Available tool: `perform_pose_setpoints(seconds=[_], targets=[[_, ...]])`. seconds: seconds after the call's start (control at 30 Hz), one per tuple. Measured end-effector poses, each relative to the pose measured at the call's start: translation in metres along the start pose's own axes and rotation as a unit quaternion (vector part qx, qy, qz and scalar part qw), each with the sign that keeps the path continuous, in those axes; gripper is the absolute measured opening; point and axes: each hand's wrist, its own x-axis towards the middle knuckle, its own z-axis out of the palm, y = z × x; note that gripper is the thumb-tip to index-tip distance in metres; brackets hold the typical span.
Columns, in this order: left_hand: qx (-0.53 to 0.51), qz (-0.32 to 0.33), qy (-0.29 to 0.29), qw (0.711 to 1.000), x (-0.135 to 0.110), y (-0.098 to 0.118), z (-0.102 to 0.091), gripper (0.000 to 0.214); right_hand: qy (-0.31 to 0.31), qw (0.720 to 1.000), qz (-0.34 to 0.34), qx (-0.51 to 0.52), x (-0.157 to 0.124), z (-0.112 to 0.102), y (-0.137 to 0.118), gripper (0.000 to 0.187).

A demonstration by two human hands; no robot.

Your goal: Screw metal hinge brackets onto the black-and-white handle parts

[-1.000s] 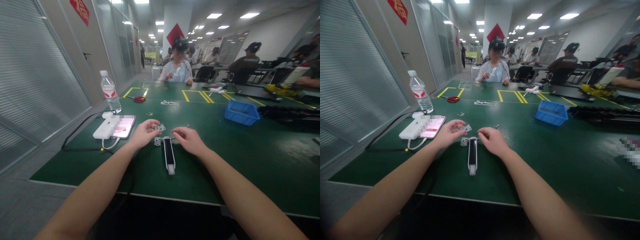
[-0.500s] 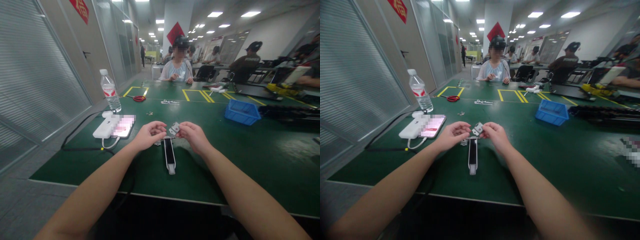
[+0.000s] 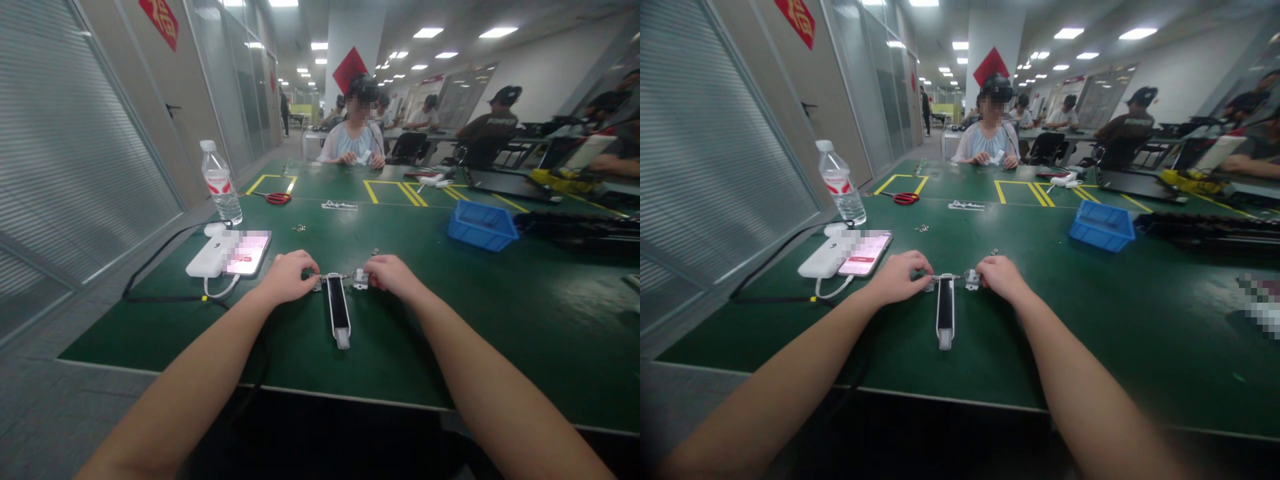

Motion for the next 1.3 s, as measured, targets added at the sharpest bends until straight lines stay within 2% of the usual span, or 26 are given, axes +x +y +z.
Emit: perform_pose_setpoints(seconds=[0.27,0.47,1.3], targets=[[0.005,0.001,-0.016,1.0,0.001,0.0,0.0,0.014,-0.001,0.995,-0.023,-0.094,0.0,0.0,0.0,0.02],[0.003,0.017,-0.027,0.999,0.001,-0.002,0.003,0.016,0.006,0.991,-0.038,-0.125,0.001,0.003,0.004,0.016],[0.0,0.026,-0.032,0.999,0.002,-0.001,0.004,0.015,0.019,0.982,-0.113,-0.151,-0.003,0.012,0.004,0.021]])
